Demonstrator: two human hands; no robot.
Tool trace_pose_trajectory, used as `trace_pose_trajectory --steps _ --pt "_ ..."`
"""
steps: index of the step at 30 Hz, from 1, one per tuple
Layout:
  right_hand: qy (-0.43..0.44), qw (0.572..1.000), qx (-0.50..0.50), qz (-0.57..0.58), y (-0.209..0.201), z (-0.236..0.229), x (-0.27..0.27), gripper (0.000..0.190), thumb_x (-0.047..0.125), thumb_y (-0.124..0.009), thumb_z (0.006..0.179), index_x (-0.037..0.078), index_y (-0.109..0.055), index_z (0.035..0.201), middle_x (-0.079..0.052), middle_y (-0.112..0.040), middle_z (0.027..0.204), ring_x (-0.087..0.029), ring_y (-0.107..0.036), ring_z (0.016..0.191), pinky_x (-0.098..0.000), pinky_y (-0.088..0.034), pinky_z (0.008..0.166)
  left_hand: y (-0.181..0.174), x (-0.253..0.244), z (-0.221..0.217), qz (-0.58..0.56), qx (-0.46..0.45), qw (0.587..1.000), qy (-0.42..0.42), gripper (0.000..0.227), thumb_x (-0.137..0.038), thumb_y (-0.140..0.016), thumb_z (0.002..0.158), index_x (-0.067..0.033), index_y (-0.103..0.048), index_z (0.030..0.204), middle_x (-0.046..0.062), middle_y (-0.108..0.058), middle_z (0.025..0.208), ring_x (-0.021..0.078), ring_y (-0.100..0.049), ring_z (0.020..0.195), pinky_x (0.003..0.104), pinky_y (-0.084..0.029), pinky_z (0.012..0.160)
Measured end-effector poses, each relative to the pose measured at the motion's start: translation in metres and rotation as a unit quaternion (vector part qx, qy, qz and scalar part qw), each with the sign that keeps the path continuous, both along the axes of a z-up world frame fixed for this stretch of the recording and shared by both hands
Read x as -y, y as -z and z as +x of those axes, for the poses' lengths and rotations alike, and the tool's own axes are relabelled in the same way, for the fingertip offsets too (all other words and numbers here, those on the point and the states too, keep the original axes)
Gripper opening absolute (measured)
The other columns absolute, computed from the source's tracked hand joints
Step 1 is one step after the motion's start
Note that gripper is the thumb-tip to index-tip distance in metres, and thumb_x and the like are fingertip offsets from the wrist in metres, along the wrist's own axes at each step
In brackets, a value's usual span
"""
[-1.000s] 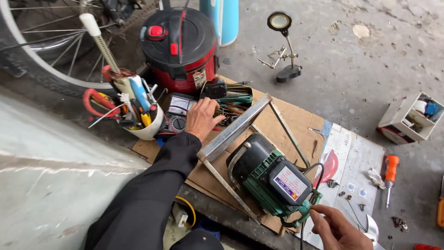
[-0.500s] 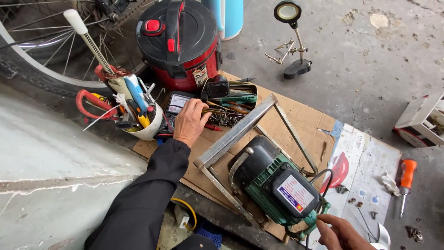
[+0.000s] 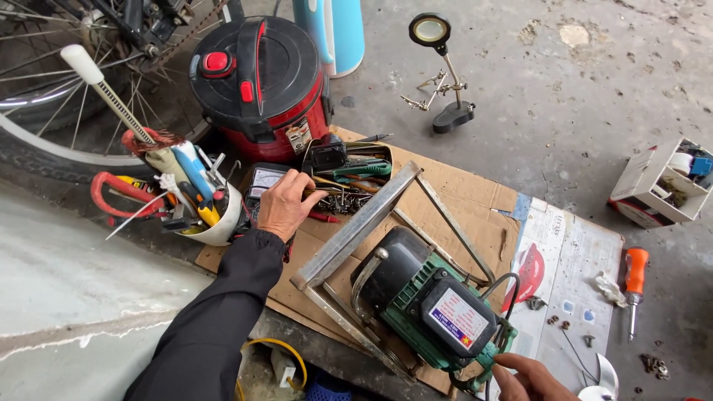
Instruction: The person places a green electric motor into a metal frame and secures it using bolts and a screwdriver. They then connect wires to the motor and plug in the power cord.
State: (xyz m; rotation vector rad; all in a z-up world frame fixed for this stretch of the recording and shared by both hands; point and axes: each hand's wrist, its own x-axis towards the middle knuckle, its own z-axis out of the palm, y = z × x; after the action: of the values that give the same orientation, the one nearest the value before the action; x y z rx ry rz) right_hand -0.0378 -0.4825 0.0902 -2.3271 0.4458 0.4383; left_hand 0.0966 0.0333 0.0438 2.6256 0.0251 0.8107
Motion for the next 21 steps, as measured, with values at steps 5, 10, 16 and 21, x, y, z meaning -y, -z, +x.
trace_pose_trajectory --steps 5,10,16,21 --pt "-0.052 0.999 0.000 -0.004 0.010 0.004 0.003 0.033 0.026 -0.089 0.088 0.008 -0.094 0.116 -0.013 -0.084 0.056 -0.017 -0.072 0.048 -0.0271 -0.050 0.050 0.003 0.009 0.013 -0.004 0.006 1.000 0.010 0.032 -0.031 -0.090 0.094 -0.0122 -0.064 0.091 0.000 -0.057 0.087 0.0216 -0.060 0.071 0.038 -0.051 0.069" --pt "0.005 0.999 -0.027 -0.026 -0.026 -0.004 -0.027 0.027 0.021 -0.088 0.092 0.009 -0.096 0.115 -0.015 -0.085 0.060 -0.019 -0.074 0.054 -0.0278 -0.050 0.054 0.005 0.033 0.057 -0.017 0.038 0.999 0.018 0.037 -0.030 -0.091 0.091 -0.0114 -0.060 0.082 0.002 -0.054 0.082 0.0243 -0.055 0.062 0.040 -0.049 0.061" --pt "0.027 0.997 -0.042 -0.056 -0.048 -0.006 -0.026 0.027 0.022 -0.087 0.093 0.013 -0.097 0.116 -0.012 -0.084 0.058 -0.017 -0.075 0.055 -0.0268 -0.051 0.055 0.032 0.039 0.128 0.001 -0.003 1.000 0.003 0.040 -0.039 -0.090 0.093 -0.0145 -0.060 0.078 0.003 -0.058 0.083 0.0297 -0.059 0.062 0.046 -0.054 0.064" --pt "0.009 0.994 0.076 -0.075 -0.102 -0.004 -0.061 0.019 0.012 -0.089 0.084 0.013 -0.098 0.101 -0.004 -0.079 0.052 -0.012 -0.065 0.048 -0.0257 -0.050 0.050 0.038 0.037 0.144 0.003 0.022 0.999 0.024 0.039 -0.034 -0.091 0.091 -0.0124 -0.061 0.082 0.007 -0.060 0.083 0.0346 -0.060 0.063 0.050 -0.054 0.065"
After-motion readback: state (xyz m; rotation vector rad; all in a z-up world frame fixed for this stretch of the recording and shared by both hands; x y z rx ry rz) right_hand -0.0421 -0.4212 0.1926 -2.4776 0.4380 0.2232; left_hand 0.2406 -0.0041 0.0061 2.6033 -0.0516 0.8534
